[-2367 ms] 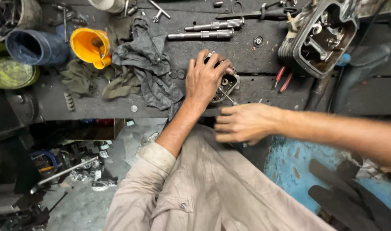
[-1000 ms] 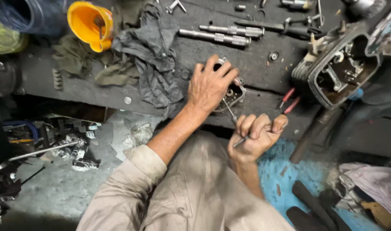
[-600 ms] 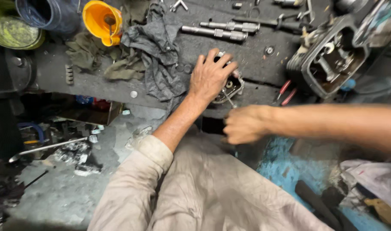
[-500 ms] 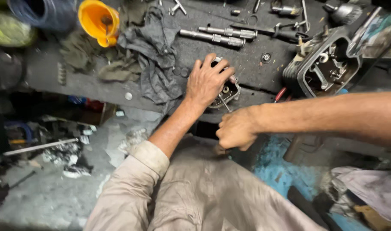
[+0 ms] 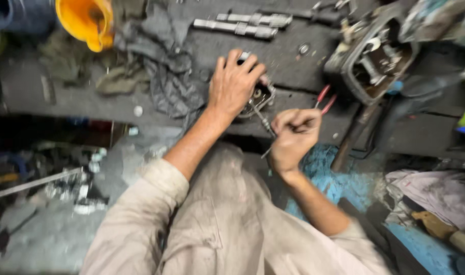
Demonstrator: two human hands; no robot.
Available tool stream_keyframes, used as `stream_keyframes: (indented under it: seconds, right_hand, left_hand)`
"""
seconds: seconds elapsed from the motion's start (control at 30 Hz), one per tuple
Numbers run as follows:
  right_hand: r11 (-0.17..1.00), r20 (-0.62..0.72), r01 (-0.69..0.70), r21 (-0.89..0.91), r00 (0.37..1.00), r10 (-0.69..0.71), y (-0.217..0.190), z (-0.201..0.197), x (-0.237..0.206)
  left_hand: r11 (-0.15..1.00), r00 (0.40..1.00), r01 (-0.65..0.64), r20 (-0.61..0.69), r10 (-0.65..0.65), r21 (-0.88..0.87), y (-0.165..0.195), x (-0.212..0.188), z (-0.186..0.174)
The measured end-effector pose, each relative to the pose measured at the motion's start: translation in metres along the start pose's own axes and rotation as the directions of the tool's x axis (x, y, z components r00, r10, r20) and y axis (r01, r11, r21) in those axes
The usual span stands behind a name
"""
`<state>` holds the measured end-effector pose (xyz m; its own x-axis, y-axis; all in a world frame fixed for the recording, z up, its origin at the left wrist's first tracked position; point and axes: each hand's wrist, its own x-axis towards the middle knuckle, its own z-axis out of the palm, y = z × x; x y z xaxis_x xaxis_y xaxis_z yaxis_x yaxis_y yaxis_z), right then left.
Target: The person cleans and assembles a small engine block on a workbench. They wipe the block with a rag, insert a metal rod into a cylinder, and use a screwdriver to tighten internal components. The person also moves between workstations to retrieve tools and parts.
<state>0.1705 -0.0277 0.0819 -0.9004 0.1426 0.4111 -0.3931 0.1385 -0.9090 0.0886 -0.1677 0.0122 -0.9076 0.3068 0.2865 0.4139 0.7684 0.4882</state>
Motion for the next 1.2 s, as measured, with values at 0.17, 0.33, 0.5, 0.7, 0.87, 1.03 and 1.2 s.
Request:
stream_keyframes:
  seconds: [0.17, 0.33, 0.5, 0.7, 0.87, 1.03, 1.2]
  right_hand:
    - [0.792, 0.979, 0.576, 0.203, -0.102, -0.177, -0.007, -0.008, 0.055]
    - [0.907, 0.796, 0.255, 0.334, -0.592, -0.127, 0.03, 0.012, 0.063]
    - [0.978, 0.964, -0.023, 0.206, -0.164, -0.207, 0.043, -0.015, 0.059]
    - [0.848, -0.155, -0.277, 0.452, 0.912, 0.38, 0.008, 0.012, -0.009]
    - [0.994, 0.133, 0.098, -0.054, 0.987, -0.09, 0.002, -0.003, 0.017]
    - [0.813, 0.94, 0.515, 0.271, -0.324, -0.109, 0.003, -0.007, 0.068]
    - [0.918, 0.801, 0.203, 0.341, -0.573, -0.17, 0.037, 0.006, 0.073]
  left_hand:
    - [1.0, 0.999, -0.016, -0.039, 0.017, 0.021, -0.004, -0.001, -0.002]
    - [0.998, 0.999, -0.006, -0.041, 0.008, 0.055, -0.005, -0.001, 0.001]
    - [0.998, 0.999, 0.046, -0.017, -0.046, 0.043, -0.003, -0.004, 0.006]
    - [0.998, 0.998, 0.061, 0.006, -0.06, -0.014, 0.002, -0.003, 0.004]
    - [1.0, 0.999, 0.026, -0.019, -0.026, 0.008, 0.003, 0.001, -0.007]
    - [1.0, 1.0, 0.013, 0.011, -0.013, 0.013, 0.001, 0.0, -0.007]
    - [1.0, 0.998, 0.015, -0.059, -0.014, 0.025, -0.002, 0.001, 0.001]
